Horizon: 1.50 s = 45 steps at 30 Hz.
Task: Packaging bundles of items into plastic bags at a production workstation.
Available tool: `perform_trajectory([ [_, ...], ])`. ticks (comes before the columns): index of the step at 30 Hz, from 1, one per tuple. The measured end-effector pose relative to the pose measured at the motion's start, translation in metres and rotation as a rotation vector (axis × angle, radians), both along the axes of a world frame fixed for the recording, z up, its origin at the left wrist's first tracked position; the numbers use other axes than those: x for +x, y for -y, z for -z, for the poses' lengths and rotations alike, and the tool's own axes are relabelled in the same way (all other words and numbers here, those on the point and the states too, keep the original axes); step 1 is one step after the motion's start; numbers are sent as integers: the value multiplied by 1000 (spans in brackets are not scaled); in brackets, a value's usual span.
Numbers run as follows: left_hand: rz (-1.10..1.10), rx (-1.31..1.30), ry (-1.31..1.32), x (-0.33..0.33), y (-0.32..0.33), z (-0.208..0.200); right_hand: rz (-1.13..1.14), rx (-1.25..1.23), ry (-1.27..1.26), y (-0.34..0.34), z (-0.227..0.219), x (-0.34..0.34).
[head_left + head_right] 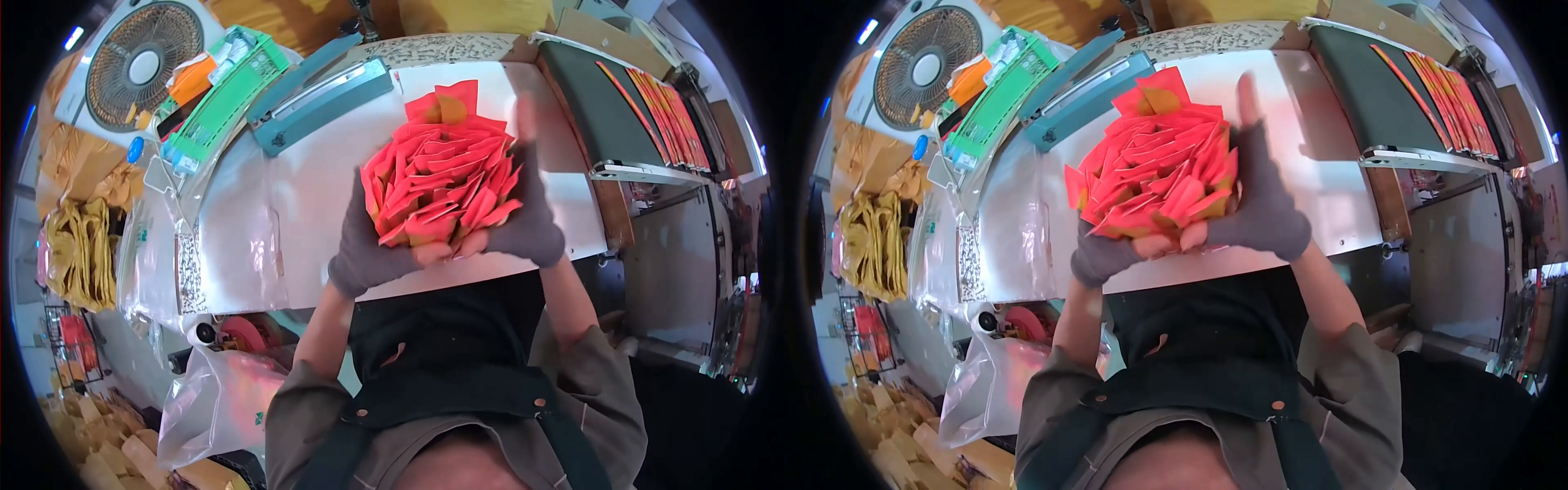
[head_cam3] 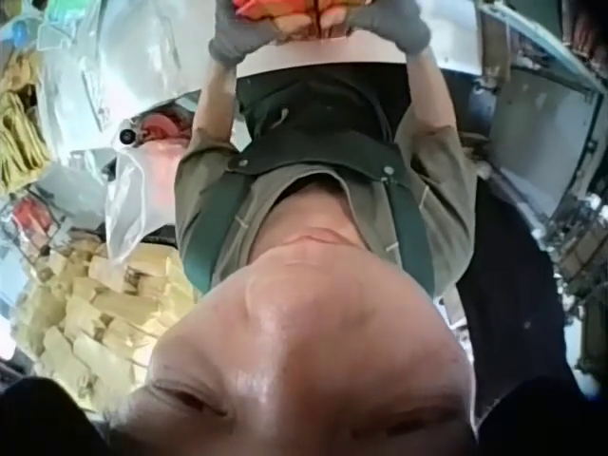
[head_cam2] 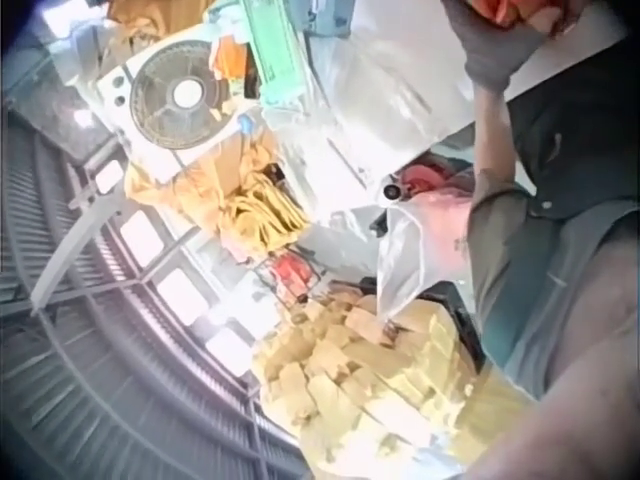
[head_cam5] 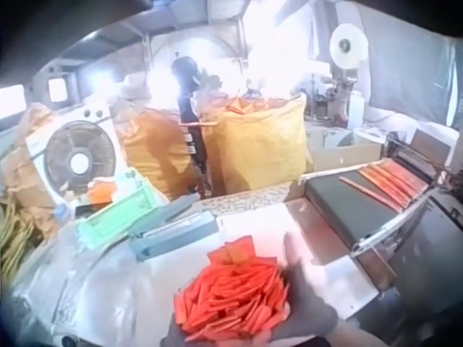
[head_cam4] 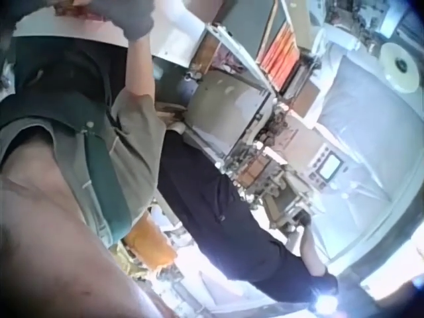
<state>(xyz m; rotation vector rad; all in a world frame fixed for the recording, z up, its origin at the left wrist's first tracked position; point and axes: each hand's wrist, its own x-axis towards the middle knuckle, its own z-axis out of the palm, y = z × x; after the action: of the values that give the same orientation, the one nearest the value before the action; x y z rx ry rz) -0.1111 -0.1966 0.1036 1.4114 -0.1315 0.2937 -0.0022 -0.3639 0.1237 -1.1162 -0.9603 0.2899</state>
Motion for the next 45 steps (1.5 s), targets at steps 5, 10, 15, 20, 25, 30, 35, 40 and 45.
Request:
perform_trajectory([
  [5,-386,982,295,6,-9,13,120,44,353,-15,-11,-4],
  [10,-104,124,-148,-31,10,-12,77,-70,15,-6,2,-43],
  [15,92,-320,-320,-41,22,79,-440,-448,-283,-43,40,-3],
  [20,-337,82,-226,-71,-21,107,-602,-640,-224,-93,59,-11],
  [25,-766,670,-377,-159,-206,87,-619,-691,-157,-109,63,-15],
  [30,-861,995,-791,-206,-279,119,-622,-688,-184,-110,62,-20],
  [35,-895,1219,-693,-195,-280,127,-608,-721,-245,-108,61,-22],
  [40,-846,1081,-729,-188,-270,117,-600,-680,-196,-104,73,-17],
  [45,-1081,1286,-624,-191,-273,142,-587,-615,-161,-104,76,-20],
])
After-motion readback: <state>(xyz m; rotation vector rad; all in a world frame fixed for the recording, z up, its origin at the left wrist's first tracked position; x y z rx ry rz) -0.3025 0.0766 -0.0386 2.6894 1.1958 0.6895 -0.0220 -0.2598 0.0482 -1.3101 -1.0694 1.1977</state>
